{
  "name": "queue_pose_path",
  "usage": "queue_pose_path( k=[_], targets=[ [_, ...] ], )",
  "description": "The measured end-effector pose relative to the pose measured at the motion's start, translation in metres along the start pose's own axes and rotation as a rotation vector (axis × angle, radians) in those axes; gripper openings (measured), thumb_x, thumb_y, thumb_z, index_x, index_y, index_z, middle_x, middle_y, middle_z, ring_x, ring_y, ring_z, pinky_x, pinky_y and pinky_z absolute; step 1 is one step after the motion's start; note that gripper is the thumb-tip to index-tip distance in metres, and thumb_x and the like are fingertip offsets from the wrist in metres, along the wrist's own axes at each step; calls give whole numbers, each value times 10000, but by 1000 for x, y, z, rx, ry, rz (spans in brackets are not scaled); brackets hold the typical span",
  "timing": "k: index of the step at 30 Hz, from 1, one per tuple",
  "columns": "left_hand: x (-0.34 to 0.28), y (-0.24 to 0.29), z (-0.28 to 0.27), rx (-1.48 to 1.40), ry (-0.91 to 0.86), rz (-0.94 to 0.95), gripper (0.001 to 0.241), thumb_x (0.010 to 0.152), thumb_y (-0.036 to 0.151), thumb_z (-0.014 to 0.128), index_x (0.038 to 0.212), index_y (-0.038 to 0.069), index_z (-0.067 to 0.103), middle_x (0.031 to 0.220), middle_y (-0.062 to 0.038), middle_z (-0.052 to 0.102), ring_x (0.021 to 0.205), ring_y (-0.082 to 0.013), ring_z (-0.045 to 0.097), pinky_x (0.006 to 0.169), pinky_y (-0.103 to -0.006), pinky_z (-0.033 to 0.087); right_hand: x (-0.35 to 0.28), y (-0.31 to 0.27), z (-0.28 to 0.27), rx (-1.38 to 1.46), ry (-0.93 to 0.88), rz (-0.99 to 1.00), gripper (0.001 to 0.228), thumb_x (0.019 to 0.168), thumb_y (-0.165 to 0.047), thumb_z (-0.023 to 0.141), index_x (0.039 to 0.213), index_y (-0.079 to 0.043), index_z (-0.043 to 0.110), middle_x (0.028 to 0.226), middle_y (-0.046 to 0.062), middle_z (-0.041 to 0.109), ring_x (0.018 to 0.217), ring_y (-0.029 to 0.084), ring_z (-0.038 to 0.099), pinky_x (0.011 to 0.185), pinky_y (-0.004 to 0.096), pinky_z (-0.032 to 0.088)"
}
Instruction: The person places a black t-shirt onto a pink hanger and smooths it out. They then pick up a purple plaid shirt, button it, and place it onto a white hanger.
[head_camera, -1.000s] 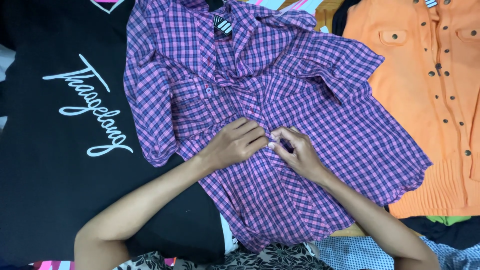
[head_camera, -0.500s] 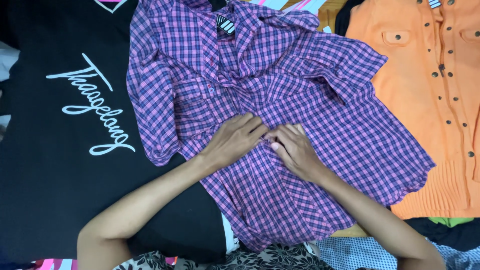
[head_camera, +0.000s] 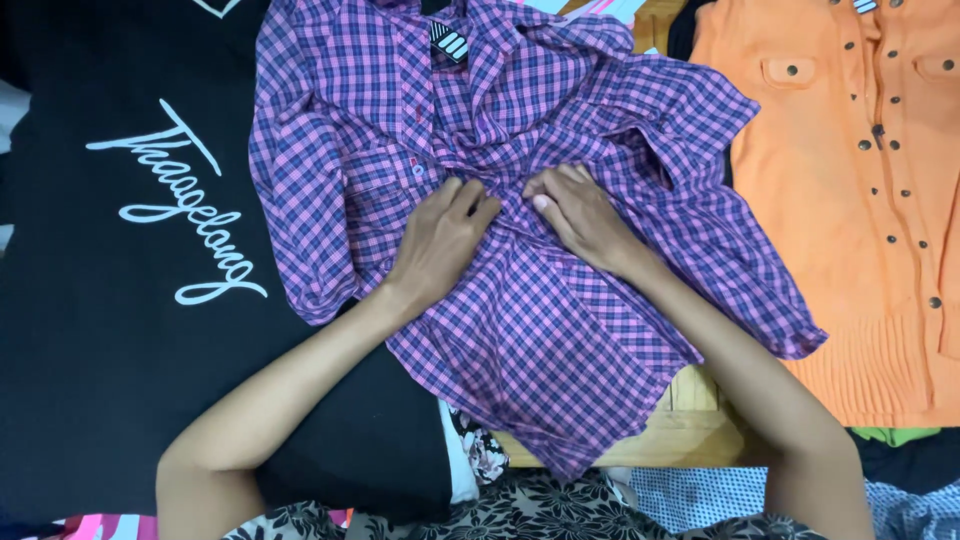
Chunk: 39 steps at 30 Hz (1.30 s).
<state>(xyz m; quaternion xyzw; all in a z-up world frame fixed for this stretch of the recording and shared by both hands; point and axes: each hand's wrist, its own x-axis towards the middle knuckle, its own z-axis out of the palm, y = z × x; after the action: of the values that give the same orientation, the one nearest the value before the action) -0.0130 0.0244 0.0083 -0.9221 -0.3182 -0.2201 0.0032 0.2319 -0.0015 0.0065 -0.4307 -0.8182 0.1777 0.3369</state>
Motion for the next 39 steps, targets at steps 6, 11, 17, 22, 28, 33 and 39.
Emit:
queue_pose_path(
  k=[6,11,17,22,28,33,39],
  targets=[
    [3,8,-9,34,18,38,187,1069,134,466,1093,144,652,978,-53,610,996,-229,593,850,-330,502,-7,-4,-7,78,-2,-26,189,1084,-133,479,1028,-28,627,924,178,664,892,415,631,790,492,475],
    [4,7,-5,37,5,63,192,1070,108,443,1117,138,627,964,-50,608,981,-227,591,835,-326,487,-30,-41,-38,107,-113,32,184,1055,-158,518,991,-26,629,1218,231,670,1125,460,619,938,573,450],
    [5,9,-4,40,-12,102,181,1052,86,453,1125,113,617,937,-65,602,940,-242,583,807,-335,467,-56,-63,-49,111,-148,101,179,947,-189,689,979,-17,654,1405,250,605,1297,485,550,1040,622,396],
    [7,8,-6,12,-8,121,145,1038,78,478,1074,104,615,920,-69,580,909,-247,562,778,-338,445,-61,-54,-53,214,-180,111,158,914,-165,717,950,-29,646,1407,214,604,1356,477,518,1039,623,395],
    [7,10,-6,16,1,148,132,1031,69,499,1058,103,624,922,-73,591,906,-246,565,782,-329,446,-68,-48,-52,285,-209,126,95,880,-81,733,904,-24,660,1301,200,635,1346,469,523,1042,636,388],
    [8,17,3,-149,69,262,88,1027,89,568,1030,73,654,1016,-125,631,1042,-315,592,859,-405,476,-71,-46,-47,185,-255,88,119,914,-147,709,939,-51,643,1209,166,610,1350,472,489,1037,636,371],
    [3,65,-18,-426,-161,305,161,1021,123,581,1137,57,672,1111,-122,690,1165,-308,616,1031,-493,458,-89,-35,-29,72,-306,78,130,934,-212,683,956,-107,610,1186,95,593,1376,398,464,1055,580,332]
  ],
)
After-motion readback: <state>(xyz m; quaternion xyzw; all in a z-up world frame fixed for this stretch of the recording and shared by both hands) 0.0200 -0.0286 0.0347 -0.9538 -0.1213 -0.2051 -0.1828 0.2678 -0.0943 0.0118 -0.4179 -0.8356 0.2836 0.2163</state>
